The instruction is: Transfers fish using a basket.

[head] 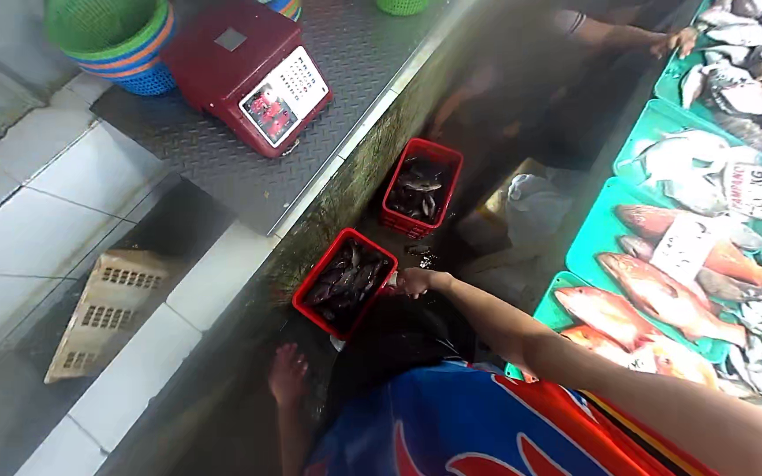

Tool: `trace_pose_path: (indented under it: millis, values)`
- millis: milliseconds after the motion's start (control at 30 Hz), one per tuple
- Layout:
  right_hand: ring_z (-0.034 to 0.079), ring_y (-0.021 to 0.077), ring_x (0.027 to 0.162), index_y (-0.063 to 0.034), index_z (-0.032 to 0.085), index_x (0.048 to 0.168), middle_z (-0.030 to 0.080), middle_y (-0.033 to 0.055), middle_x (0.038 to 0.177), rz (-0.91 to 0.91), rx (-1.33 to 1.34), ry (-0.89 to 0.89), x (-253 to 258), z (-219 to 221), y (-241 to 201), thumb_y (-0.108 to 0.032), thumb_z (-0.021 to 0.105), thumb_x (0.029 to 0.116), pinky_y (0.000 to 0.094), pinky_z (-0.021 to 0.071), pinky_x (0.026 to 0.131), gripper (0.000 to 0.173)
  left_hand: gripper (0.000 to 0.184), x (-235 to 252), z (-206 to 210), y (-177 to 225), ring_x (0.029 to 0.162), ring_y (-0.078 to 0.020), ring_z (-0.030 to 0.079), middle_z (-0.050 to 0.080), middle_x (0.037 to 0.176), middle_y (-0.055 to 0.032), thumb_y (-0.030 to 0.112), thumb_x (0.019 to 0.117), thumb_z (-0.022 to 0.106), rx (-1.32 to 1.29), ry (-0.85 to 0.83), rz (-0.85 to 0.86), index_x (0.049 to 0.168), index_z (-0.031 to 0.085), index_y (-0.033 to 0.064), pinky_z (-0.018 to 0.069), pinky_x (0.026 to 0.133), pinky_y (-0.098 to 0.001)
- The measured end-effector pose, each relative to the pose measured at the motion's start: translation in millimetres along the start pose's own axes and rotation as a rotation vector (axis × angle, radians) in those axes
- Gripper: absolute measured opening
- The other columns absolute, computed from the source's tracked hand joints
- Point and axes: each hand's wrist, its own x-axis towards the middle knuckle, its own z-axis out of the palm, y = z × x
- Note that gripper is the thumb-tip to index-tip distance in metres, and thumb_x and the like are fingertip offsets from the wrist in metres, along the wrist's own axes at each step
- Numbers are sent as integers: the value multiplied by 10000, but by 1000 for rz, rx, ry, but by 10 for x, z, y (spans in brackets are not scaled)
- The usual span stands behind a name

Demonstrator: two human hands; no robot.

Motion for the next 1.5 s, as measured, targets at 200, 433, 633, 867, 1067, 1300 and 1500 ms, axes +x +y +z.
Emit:
trace_pose_path:
  millis: [200, 433, 633, 867, 1067, 1300, 1500]
  values:
    - [714, 296, 1056, -72, 617, 1345, 714, 166, 1193, -275, 451, 419, 266, -1413, 223, -442, 593, 1027, 523, 566, 979, 489, 417, 290, 1338, 1012, 914, -229, 712, 682, 1229, -177, 225, 1050, 551, 335, -117, 488, 1395, 543, -9, 616, 723, -392]
    - [687, 227, 1152, -140, 632, 1371, 719, 97, 1240, -720, 644, 927, 248, -4173, -1406, -556, 591, 995, 518, 545, 1029, 562, 696, 1156, 2594, 3728, 1222, -274, 631, 561, 1440, -161, 471, 1015, 586, 220, -28, 824, 1542, 363, 75, 564, 988, -478]
    - [608, 357, 1283, -218, 545, 1482, 656, 165, 1366, -627, 674, 767, 973, -5050, -2517, -728, 443, 980, 656, 470, 1062, 723, 726, 2232, 3125, 4710, 1174, -250, 661, 669, 1325, -66, 748, 929, 505, 47, -60, 606, 1417, 568, 214, 575, 932, -530]
    - [644, 360, 1207, -226, 562, 1445, 692, 145, 1290, -540, 776, 863, 984, -4260, -2440, -692, 545, 944, 677, 498, 977, 684, 441, 2548, 2743, 4595, 1141, -220, 676, 703, 1245, -33, 477, 960, 592, -30, -456, 542, 1330, 619, 239, 574, 916, -534]
    - [652, 321, 1176, -65, 488, 1480, 634, 216, 1339, -530, 999, 612, 33, -2810, -1963, -687, 282, 1044, 532, 539, 959, 787, 308, 1681, 1712, 3841, 1072, -187, 694, 712, 1147, -63, 251, 1015, 522, 11, -524, 396, 1266, 599, 90, 595, 907, -454]
    - [701, 183, 931, -222, 410, 1504, 689, 87, 1191, -557, 1367, 648, -557, -600, -1692, -337, 661, 907, 395, 607, 756, 657, 508, 834, 713, 2636, 934, -144, 720, 717, 1036, -46, 118, 830, 659, 93, -585, 258, 1306, 502, 34, 631, 814, -385]
    - [729, 124, 905, -271, 483, 1424, 744, 12, 1047, -602, 1715, 641, -1073, 863, -1012, -266, 713, 812, 349, 627, 793, 654, 1201, 431, 447, 1788, 1226, -235, 631, 583, 1396, -163, 335, 622, 891, 311, -807, 189, 1580, 227, 46, 577, 1000, -431]
